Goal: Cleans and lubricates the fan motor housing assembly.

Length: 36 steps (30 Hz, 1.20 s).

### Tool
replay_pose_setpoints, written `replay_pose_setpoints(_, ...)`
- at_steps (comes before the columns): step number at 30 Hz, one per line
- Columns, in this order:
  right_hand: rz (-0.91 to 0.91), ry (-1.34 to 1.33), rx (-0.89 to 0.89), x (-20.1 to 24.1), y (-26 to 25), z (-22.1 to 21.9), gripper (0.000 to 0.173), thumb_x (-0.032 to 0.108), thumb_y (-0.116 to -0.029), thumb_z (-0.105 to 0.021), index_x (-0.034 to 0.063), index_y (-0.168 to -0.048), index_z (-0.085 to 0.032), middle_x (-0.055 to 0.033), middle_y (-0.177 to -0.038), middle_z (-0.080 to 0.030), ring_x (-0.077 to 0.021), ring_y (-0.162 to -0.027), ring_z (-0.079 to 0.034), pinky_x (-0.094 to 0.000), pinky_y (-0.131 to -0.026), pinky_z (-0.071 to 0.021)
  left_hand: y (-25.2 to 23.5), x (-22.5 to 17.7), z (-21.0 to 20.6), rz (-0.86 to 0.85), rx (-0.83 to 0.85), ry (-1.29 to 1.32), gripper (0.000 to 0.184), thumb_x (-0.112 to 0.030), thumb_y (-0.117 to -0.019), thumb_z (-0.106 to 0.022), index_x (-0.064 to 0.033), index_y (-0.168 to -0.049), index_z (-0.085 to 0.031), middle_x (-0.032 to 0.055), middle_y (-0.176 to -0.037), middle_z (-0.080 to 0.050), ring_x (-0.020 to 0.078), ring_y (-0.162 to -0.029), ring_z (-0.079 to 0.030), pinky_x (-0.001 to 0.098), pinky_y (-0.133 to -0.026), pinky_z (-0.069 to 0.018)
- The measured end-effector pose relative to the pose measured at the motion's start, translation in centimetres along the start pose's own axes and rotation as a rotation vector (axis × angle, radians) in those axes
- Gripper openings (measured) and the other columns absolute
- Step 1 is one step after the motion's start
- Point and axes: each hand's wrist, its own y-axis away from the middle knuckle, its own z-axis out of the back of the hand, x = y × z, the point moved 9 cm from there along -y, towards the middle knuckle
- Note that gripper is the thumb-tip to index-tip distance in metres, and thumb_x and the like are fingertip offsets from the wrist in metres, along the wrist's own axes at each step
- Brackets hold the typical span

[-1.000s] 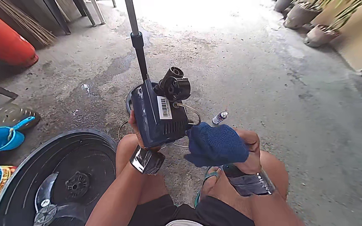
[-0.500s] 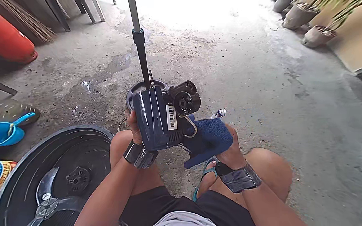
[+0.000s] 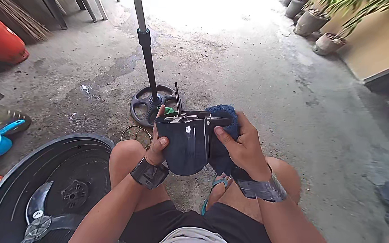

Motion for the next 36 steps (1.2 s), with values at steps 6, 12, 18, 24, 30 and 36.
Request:
replay_pose_setpoints(6, 0.045, -0.109, -0.161, -1.3, -0.3, 1.6, 0.02, 0.025, -0.109, -0.05, 0.0148, -0.102, -0.066, 0.0081, -0.084, -0.065, -0.0002, -0.078, -0.065, -0.0204, -0.072, -0.0579, -0.1, 1.9, -0.5, 0.063, -0.034, -0.002, 0.109, -0.061, -0.082, -0.075, -0.0174, -0.163, -0.016, 0.0048, -0.14, -0.059, 0.0124, -0.121, -0.062, 0.0341, -0.102, -0.0535)
replay_pose_setpoints(12, -0.326, -0.966, -0.293, -5.9, 1.4, 1.4, 0.045, 0.047, -0.1078, -0.044, 0.0111, -0.128, -0.063, -0.0101, -0.116, -0.071, -0.0196, -0.112, -0.068, -0.0425, -0.099, -0.0568, -0.6, 2.8, -1.2, 0.146, -0.075, 0.07, 0.109, -0.059, -0.0799, -0.077, -0.0191, -0.162, -0.018, 0.0062, -0.134, -0.062, 0.014, -0.116, -0.065, 0.0354, -0.098, -0.0561)
replay_pose_setpoints(18, -0.017, -0.83, -0.395, -4.4, 2.5, 4.7, 0.05, 0.061, -0.0973, -0.055, 0.0204, -0.124, -0.066, -0.0004, -0.116, -0.073, -0.0141, -0.113, -0.068, -0.0394, -0.1, -0.056, -0.5, 2.5, -1.8, 0.141, -0.013, 0.13, 0.105, -0.058, -0.0831, -0.074, -0.0194, -0.163, -0.018, 0.0049, -0.138, -0.061, 0.013, -0.119, -0.063, 0.035, -0.101, -0.0546)
replay_pose_setpoints(24, 0.175, -0.986, -0.39, -4.3, 2.6, 11.1, 0.043, 0.039, -0.1084, -0.039, 0.0111, -0.117, -0.071, -0.0014, -0.113, -0.074, -0.0093, -0.11, -0.068, -0.0318, -0.099, -0.0546, 0.0, 0.4, -3.7, 0.145, 0.22, 0.396, 0.061, -0.046, -0.095, -0.065, -0.0224, -0.149, -0.05, -0.0053, -0.124, -0.071, 0.0031, -0.113, -0.067, 0.0244, -0.098, -0.0553)
replay_pose_setpoints(30, 0.046, -0.437, 0.215, -1.7, -0.7, 2.9, 0.033, 0.012, -0.0985, -0.066, 0.0238, -0.13, -0.066, 0.0103, -0.118, -0.072, -0.0015, -0.108, -0.067, -0.0251, -0.097, -0.0565, 0.7, -1.9, -9.5, 0.329, 0.382, 0.64, 0.068, -0.042, -0.0963, -0.061, -0.0011, -0.149, -0.049, 0.0072, -0.121, -0.072, 0.0052, -0.111, -0.068, 0.0202, -0.099, -0.0516)
replay_pose_setpoints(36, 0.21, -0.309, 0.296, -1.1, -0.9, 0.5, 0.016, 0.02, -0.0966, -0.072, 0.0112, -0.11, -0.073, 0.0083, -0.102, -0.074, 0.0021, -0.096, -0.068, -0.0194, -0.087, -0.0578, 4.1, 0.7, -7.5, 0.352, 0.645, 0.699, 0.043, -0.036, -0.1064, -0.049, -0.0164, -0.144, -0.056, -0.0044, -0.137, -0.065, 0.0019, -0.125, -0.06, 0.0208, -0.105, -0.0485)
